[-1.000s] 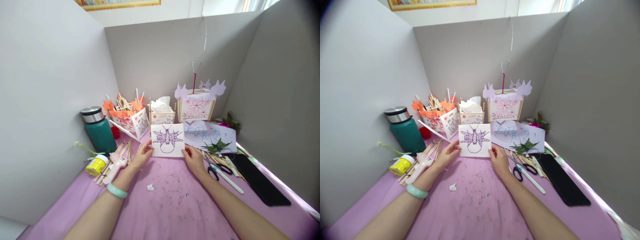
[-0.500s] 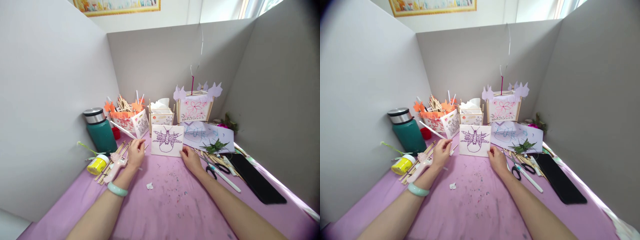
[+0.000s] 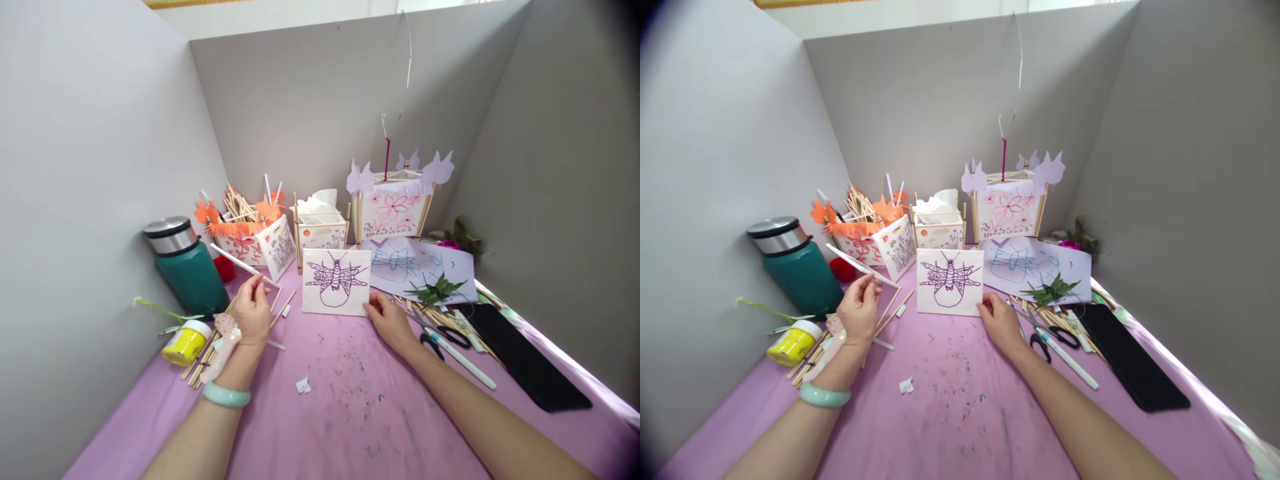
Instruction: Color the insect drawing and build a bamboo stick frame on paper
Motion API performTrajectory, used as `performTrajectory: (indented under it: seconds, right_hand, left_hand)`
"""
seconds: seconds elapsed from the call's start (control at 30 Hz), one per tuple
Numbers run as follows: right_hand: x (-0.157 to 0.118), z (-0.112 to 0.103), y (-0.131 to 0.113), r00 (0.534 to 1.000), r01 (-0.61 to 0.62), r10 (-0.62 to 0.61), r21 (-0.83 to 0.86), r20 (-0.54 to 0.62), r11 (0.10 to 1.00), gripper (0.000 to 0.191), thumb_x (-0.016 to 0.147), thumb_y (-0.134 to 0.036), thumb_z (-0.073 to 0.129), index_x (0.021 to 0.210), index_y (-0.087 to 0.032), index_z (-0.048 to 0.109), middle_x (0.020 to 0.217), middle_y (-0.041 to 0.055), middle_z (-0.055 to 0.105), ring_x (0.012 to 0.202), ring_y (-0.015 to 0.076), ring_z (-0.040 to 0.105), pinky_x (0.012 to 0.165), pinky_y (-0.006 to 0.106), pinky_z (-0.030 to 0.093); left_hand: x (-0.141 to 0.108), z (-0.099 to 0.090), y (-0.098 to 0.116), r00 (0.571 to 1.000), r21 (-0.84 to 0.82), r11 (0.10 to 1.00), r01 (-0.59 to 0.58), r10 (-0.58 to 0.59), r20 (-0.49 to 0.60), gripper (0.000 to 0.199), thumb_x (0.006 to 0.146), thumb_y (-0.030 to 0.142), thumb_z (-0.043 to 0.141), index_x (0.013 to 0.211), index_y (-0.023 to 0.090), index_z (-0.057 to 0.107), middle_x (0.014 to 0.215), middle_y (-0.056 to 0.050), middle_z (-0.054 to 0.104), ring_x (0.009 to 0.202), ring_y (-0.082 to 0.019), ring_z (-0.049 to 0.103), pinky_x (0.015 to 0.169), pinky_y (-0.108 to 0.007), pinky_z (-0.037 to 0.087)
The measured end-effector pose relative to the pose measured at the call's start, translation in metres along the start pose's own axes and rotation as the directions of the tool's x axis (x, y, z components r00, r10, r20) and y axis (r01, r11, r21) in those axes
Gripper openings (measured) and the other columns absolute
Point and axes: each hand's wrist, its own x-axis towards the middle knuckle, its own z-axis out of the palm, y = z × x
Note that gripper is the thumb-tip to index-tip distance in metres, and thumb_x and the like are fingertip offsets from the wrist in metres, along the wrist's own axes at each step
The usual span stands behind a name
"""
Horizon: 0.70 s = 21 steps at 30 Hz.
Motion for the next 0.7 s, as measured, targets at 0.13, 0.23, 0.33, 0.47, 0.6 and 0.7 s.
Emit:
performTrajectory:
  seconds: [0.13,0.23,0.33,0.47,0.6,0.7]
  right_hand:
    - [-0.003,-0.003,0.001,1.0,-0.013,0.013,0.036,0.021,0.999,0.024,0.082,-0.037,0.046,0.088,-0.018,0.06,0.08,0.0039,0.067,0.07,0.0187,0.059,0.066,0.03,0.044]
    - [-0.005,-0.007,0.001,0.999,-0.032,0.03,0.053,0.039,0.998,0.024,0.083,-0.038,0.047,0.088,-0.018,0.059,0.078,0.0033,0.066,0.068,0.0183,0.059,0.065,0.03,0.044]
    - [-0.005,-0.011,-0.001,0.997,-0.056,0.053,0.067,0.055,0.996,0.023,0.083,-0.038,0.048,0.088,-0.018,0.059,0.076,0.0033,0.065,0.067,0.0184,0.058,0.064,0.03,0.045]
    - [-0.005,-0.013,-0.002,0.993,-0.081,0.071,0.109,0.09,0.991,0.023,0.083,-0.038,0.049,0.089,-0.019,0.059,0.078,0.0038,0.065,0.067,0.0182,0.057,0.063,0.03,0.045]
    - [-0.005,-0.013,-0.001,0.991,-0.101,0.088,0.124,0.104,0.987,0.023,0.083,-0.038,0.049,0.09,-0.019,0.06,0.079,0.0036,0.065,0.069,0.018,0.058,0.063,0.029,0.045]
    - [-0.006,-0.012,0.001,0.99,-0.107,0.093,0.136,0.107,0.985,0.023,0.084,-0.039,0.05,0.091,-0.019,0.06,0.08,0.0032,0.065,0.07,0.0177,0.058,0.064,0.029,0.044]
  left_hand:
    - [-0.003,0.002,0.007,0.999,-0.03,0.999,0.029,-0.03,-0.014,0.033,0.089,0.024,0.045,0.121,0.017,0.049,0.095,-0.007,0.062,0.075,-0.015,0.062,0.075,-0.03,0.051]
    - [-0.006,0.001,0.017,1.0,0.002,1.0,-0.017,0.017,-0.006,0.042,0.085,0.02,0.05,0.126,0.019,0.048,0.106,-0.009,0.055,0.084,-0.017,0.059,0.08,-0.033,0.05]
    - [-0.007,0.001,0.023,0.995,0.054,0.994,-0.091,0.088,0.054,0.043,0.084,0.016,0.049,0.127,0.019,0.049,0.114,-0.011,0.05,0.085,-0.017,0.058,0.085,-0.036,0.049]
    - [-0.003,0.003,0.021,0.993,0.057,0.992,-0.11,0.108,0.039,0.039,0.085,0.016,0.047,0.123,0.02,0.054,0.119,-0.01,0.046,0.087,-0.015,0.058,0.089,-0.036,0.049]
    - [0.006,0.005,0.021,0.988,0.052,0.987,-0.149,0.147,0.04,0.036,0.085,0.015,0.047,0.12,0.02,0.055,0.12,-0.01,0.047,0.096,-0.017,0.058,0.091,-0.035,0.049]
    - [0.013,0.002,0.022,0.982,0.144,0.975,-0.168,0.179,-0.064,0.03,0.082,0.014,0.052,0.111,0.015,0.059,0.107,-0.01,0.05,0.088,-0.017,0.056,0.089,-0.036,0.048]
